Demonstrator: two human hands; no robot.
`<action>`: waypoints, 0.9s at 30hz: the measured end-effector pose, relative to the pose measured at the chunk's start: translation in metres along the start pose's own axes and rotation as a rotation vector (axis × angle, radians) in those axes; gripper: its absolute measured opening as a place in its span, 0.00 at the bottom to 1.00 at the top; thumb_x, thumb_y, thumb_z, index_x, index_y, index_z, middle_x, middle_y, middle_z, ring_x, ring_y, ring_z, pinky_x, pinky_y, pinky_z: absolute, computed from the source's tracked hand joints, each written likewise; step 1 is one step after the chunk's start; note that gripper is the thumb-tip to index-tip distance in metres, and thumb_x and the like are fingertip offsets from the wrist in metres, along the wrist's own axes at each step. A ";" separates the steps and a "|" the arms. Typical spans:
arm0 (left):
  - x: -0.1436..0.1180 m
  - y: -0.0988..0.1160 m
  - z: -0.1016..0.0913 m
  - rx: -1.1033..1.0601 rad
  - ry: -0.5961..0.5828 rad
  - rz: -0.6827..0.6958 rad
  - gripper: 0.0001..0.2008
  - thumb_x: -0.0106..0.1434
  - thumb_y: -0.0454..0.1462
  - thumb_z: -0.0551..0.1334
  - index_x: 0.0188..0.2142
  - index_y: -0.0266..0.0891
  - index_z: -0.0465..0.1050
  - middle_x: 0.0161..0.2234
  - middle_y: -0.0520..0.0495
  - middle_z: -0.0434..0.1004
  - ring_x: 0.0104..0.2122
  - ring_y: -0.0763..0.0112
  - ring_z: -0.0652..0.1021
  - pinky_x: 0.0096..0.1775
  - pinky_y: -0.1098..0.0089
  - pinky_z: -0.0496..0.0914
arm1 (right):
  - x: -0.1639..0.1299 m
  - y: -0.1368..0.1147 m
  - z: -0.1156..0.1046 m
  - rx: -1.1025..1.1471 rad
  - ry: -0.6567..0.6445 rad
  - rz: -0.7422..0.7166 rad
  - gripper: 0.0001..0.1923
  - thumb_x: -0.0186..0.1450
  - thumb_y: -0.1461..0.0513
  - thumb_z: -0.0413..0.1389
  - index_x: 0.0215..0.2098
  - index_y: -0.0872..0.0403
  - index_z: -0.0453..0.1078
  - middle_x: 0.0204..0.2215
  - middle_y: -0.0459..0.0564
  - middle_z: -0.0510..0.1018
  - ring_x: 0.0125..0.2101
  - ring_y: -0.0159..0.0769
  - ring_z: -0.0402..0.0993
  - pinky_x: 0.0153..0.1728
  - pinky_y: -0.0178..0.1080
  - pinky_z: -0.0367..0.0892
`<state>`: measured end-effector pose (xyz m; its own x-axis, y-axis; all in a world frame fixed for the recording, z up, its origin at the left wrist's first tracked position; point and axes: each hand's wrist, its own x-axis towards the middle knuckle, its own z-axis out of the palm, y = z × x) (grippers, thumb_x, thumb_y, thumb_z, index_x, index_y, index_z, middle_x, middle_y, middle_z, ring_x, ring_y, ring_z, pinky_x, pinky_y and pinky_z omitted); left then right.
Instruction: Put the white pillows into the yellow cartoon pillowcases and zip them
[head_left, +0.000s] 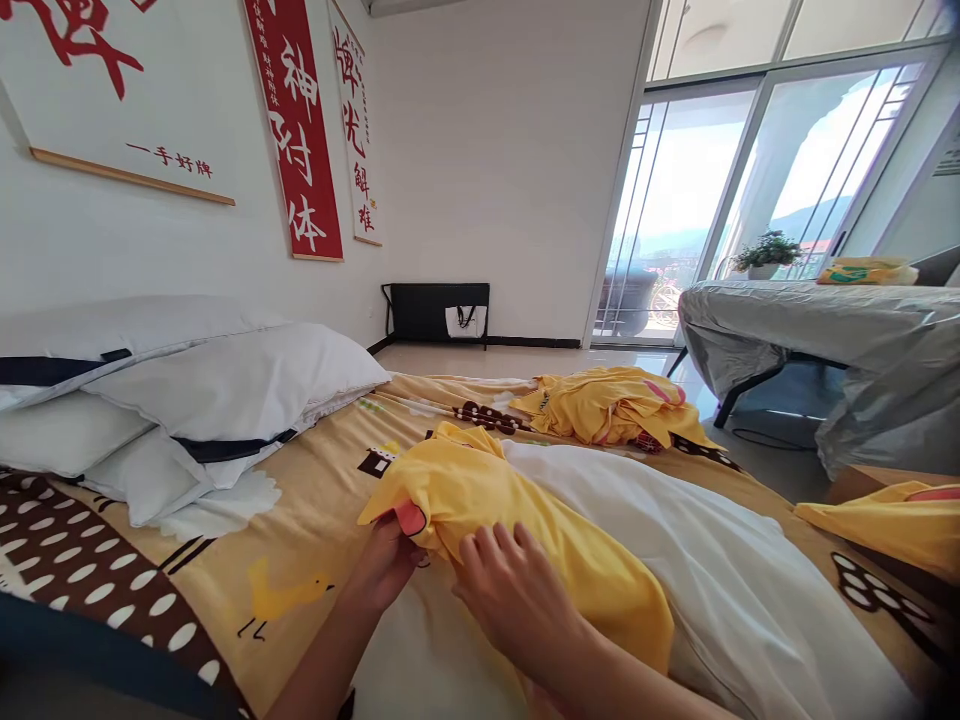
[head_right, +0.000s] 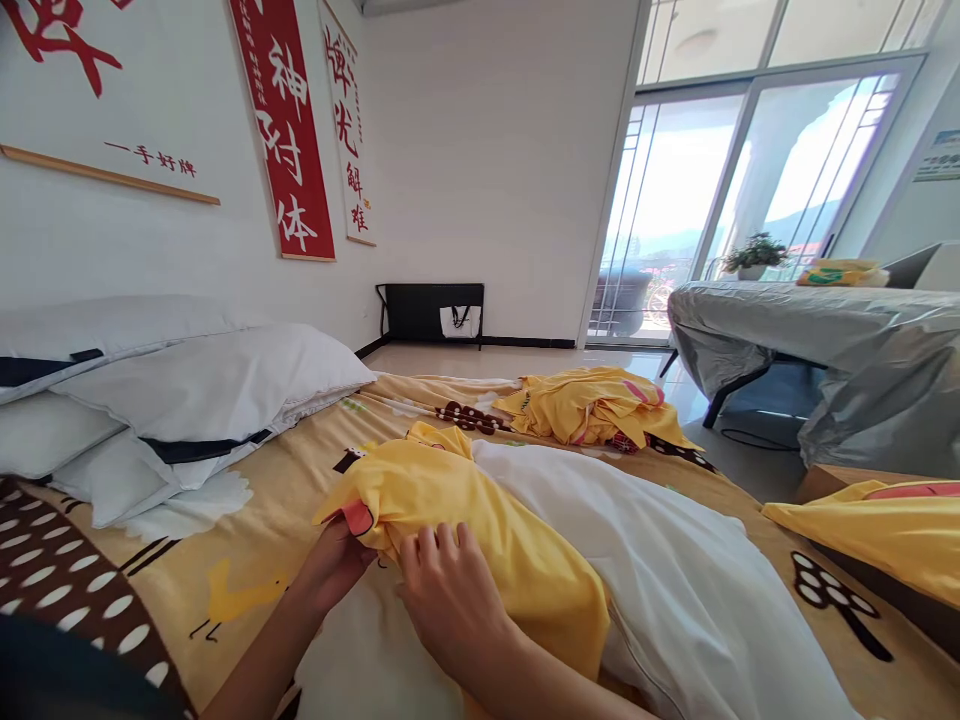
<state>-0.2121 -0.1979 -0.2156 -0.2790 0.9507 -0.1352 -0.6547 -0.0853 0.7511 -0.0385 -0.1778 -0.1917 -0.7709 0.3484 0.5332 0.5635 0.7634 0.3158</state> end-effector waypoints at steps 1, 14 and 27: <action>0.001 0.000 0.001 -0.023 0.015 -0.005 0.13 0.45 0.33 0.70 0.30 0.36 0.71 0.25 0.54 0.70 0.21 0.81 0.68 0.20 0.78 0.58 | -0.005 -0.003 0.002 -0.088 -0.011 -0.010 0.01 0.62 0.64 0.54 0.32 0.54 0.67 0.25 0.52 0.71 0.26 0.40 0.66 0.27 0.42 0.58; 0.011 0.032 0.002 -0.166 0.156 -0.002 0.14 0.57 0.25 0.55 0.42 0.33 0.71 0.35 0.45 0.78 0.31 0.68 0.79 0.34 0.69 0.75 | -0.040 0.027 -0.005 0.055 -0.060 -0.150 0.10 0.51 0.72 0.57 0.26 0.52 0.64 0.21 0.45 0.71 0.20 0.34 0.64 0.26 0.40 0.54; -0.007 0.000 0.017 -0.018 -0.003 0.118 0.25 0.50 0.35 0.68 0.48 0.35 0.72 0.40 0.44 0.80 0.39 0.57 0.79 0.40 0.62 0.75 | 0.022 0.074 -0.034 0.874 -0.178 -0.034 0.12 0.68 0.62 0.48 0.34 0.52 0.74 0.32 0.48 0.79 0.32 0.33 0.73 0.34 0.34 0.64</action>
<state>-0.1982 -0.1991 -0.2042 -0.3526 0.9347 -0.0449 -0.6300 -0.2016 0.7499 -0.0032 -0.1322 -0.1295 -0.8589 0.3414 0.3819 0.1672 0.8916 -0.4209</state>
